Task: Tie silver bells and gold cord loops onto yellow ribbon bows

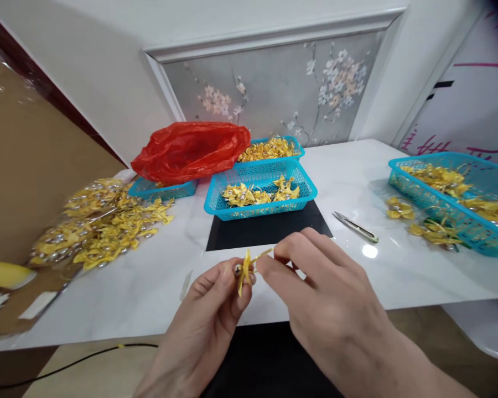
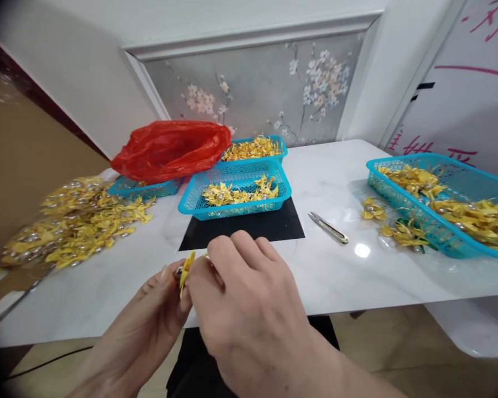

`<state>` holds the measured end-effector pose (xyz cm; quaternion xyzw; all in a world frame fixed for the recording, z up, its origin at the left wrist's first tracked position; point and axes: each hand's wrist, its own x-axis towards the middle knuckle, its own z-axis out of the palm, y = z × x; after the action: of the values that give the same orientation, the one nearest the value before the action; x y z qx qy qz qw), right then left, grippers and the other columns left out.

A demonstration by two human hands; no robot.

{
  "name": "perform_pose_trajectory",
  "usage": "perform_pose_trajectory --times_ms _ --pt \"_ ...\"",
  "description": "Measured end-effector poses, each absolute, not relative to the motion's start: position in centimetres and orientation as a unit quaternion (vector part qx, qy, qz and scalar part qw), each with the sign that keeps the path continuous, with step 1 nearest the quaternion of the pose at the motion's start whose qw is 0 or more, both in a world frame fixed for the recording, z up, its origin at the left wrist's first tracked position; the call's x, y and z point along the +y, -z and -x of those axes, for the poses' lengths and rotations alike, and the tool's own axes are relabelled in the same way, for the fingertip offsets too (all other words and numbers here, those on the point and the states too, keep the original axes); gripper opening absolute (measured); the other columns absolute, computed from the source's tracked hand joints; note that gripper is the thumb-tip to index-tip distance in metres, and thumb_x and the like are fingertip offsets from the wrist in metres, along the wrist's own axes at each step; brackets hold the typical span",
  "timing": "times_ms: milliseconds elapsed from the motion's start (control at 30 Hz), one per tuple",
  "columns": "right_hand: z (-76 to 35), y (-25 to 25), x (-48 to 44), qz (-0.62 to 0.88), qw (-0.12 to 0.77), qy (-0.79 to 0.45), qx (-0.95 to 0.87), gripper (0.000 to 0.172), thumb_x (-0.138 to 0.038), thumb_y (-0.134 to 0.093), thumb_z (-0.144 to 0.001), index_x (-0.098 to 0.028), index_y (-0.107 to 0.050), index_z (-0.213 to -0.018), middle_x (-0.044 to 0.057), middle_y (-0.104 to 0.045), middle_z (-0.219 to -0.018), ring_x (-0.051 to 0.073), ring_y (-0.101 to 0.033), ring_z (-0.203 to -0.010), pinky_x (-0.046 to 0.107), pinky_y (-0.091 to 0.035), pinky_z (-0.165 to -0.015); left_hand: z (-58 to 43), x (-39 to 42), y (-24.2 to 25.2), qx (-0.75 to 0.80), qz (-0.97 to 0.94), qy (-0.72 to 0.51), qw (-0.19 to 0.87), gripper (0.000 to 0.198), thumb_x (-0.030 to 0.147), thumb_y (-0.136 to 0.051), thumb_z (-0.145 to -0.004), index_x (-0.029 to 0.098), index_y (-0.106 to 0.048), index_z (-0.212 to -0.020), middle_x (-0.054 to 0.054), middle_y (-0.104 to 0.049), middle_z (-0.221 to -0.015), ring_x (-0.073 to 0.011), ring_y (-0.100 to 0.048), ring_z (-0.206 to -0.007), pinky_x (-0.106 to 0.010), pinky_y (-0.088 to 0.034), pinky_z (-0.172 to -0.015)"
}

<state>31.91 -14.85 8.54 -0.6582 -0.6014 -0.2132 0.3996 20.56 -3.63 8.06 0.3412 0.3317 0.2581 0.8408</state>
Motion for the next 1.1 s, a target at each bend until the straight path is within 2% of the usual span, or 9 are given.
perform_pose_trajectory --times_ms 100,200,400,567,767,900,1100 --pt "-32.6 -8.3 -14.9 0.652 0.418 0.168 -0.61 0.034 -0.003 -0.038 -0.096 -0.01 -0.071 -0.089 0.006 -0.055 -0.08 0.017 -0.047 -0.07 0.032 -0.04 -0.059 -20.6 -3.6 -8.2 0.336 -0.358 -0.244 0.836 0.034 0.019 -0.097 -0.046 0.006 -0.078 -0.07 -0.002 -0.074 -0.065 -0.0071 -0.066 -0.055 -0.013 -0.062 -0.058" --pt "-33.1 -7.8 -14.9 0.638 0.474 0.074 -0.602 0.023 -0.001 -0.049 -0.093 -0.01 -0.07 -0.095 0.005 -0.055 -0.085 0.015 -0.05 -0.074 0.029 -0.044 -0.064 -20.5 -3.7 -8.3 0.336 -0.359 -0.236 0.838 0.031 0.02 -0.097 -0.047 0.007 -0.077 -0.067 -0.001 -0.073 -0.064 -0.0067 -0.065 -0.055 -0.011 -0.061 -0.056" --pt "-33.7 -6.9 -15.0 0.602 0.558 -0.088 -0.565 0.02 -0.005 -0.053 -0.094 -0.017 -0.069 -0.091 -0.001 -0.053 -0.081 0.007 -0.053 -0.07 0.017 -0.044 -0.061 -20.2 -4.0 -8.3 0.322 -0.348 -0.197 0.858 0.029 0.023 -0.096 -0.05 0.009 -0.077 -0.066 -0.001 -0.074 -0.065 -0.0074 -0.068 -0.059 -0.01 -0.061 -0.059" --pt "-34.1 -6.5 -14.8 0.592 0.577 -0.122 -0.55 0.016 -0.013 -0.056 -0.095 -0.02 -0.069 -0.089 0.0 -0.053 -0.08 0.01 -0.051 -0.068 0.021 -0.045 -0.057 -20.1 -4.0 -8.1 0.281 -0.336 -0.177 0.881 0.022 0.024 -0.092 -0.059 0.01 -0.079 -0.069 0.0 -0.075 -0.068 -0.0063 -0.07 -0.061 -0.008 -0.06 -0.062" --pt "-34.2 -6.0 -14.9 0.577 0.586 -0.15 -0.549 0.017 -0.015 -0.056 -0.095 -0.023 -0.07 -0.094 0.0 -0.052 -0.081 0.011 -0.052 -0.069 0.022 -0.043 -0.054 -20.1 -3.9 -7.8 0.268 -0.348 -0.175 0.881 0.021 0.026 -0.09 -0.063 0.011 -0.079 -0.071 -0.001 -0.075 -0.072 -0.0065 -0.069 -0.066 -0.007 -0.059 -0.063" --pt "-34.2 -6.1 -15.2 0.593 0.563 -0.129 -0.561 0.019 -0.015 -0.055 -0.096 -0.025 -0.071 -0.096 -0.001 -0.051 -0.079 0.01 -0.05 -0.069 0.021 -0.042 -0.056 -19.9 -4.0 -7.6 0.248 -0.383 -0.176 0.872 0.018 0.026 -0.084 -0.073 0.012 -0.077 -0.066 0.001 -0.07 -0.068 -0.0054 -0.066 -0.066 -0.007 -0.057 -0.065" --pt "-34.3 -6.4 -15.7 0.617 0.523 -0.093 -0.581 0.021 -0.013 -0.054 -0.097 -0.025 -0.071 -0.098 -0.002 -0.051 -0.08 0.009 -0.05 -0.069 0.021 -0.042 -0.058 -19.9 -4.0 -7.6 0.244 -0.395 -0.179 0.867 0.018 0.028 -0.084 -0.074 0.012 -0.078 -0.068 0.001 -0.068 -0.067 -0.0047 -0.062 -0.063 -0.007 -0.055 -0.065"
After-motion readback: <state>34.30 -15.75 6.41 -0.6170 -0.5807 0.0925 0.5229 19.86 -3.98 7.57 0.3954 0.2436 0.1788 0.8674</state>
